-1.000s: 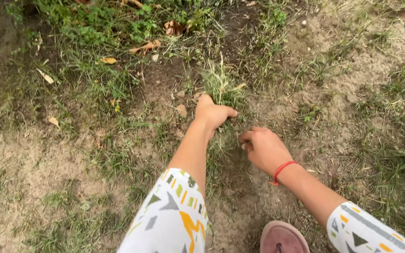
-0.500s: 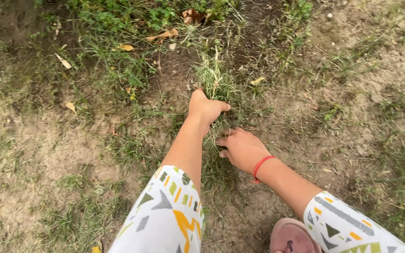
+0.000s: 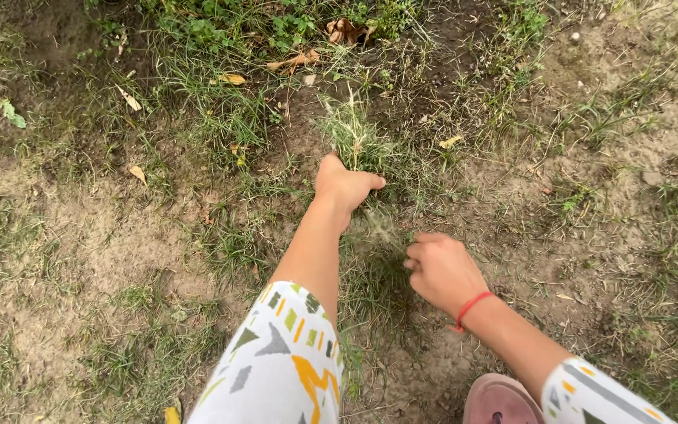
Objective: Manually picking or pulling grass and weeds from the ground.
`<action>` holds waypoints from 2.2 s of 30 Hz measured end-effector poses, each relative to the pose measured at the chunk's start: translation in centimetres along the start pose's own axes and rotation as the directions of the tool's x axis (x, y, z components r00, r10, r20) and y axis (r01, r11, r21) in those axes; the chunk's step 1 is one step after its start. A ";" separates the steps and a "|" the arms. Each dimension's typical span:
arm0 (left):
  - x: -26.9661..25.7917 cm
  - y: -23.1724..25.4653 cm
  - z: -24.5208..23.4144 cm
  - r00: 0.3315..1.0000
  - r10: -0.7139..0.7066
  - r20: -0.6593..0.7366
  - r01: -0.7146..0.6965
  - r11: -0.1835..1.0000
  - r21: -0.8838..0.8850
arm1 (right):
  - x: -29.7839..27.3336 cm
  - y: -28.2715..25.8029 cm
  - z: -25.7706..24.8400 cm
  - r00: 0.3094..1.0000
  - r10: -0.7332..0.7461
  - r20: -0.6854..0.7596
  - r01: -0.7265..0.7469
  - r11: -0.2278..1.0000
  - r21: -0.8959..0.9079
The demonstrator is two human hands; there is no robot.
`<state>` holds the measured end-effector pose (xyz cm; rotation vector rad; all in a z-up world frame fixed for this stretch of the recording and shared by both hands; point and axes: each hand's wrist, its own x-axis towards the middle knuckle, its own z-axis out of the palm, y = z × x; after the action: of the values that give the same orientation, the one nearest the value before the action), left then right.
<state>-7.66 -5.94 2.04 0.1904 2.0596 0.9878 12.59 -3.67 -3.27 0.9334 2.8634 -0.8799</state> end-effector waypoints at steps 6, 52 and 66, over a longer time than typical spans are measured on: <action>-0.6 1.5 1.8 0.998 -0.016 0.056 0.017 1.000 -0.019 | 1.4 2.7 -2.1 0.898 0.048 -0.438 0.054 0.974 0.218; -0.9 0.2 -0.4 0.980 -0.046 0.193 0.054 0.998 -0.035 | 1.4 -0.9 2.1 0.952 -0.286 0.113 0.306 0.920 -0.245; -0.5 1.3 1.2 0.974 -0.057 0.219 0.068 0.997 -0.042 | 0.1 0.7 -1.2 0.916 -0.047 -0.398 0.075 0.996 0.056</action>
<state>-6.71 -4.63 2.85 0.1978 1.8296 0.9351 13.05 -2.51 -2.68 1.1571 3.2335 -0.8927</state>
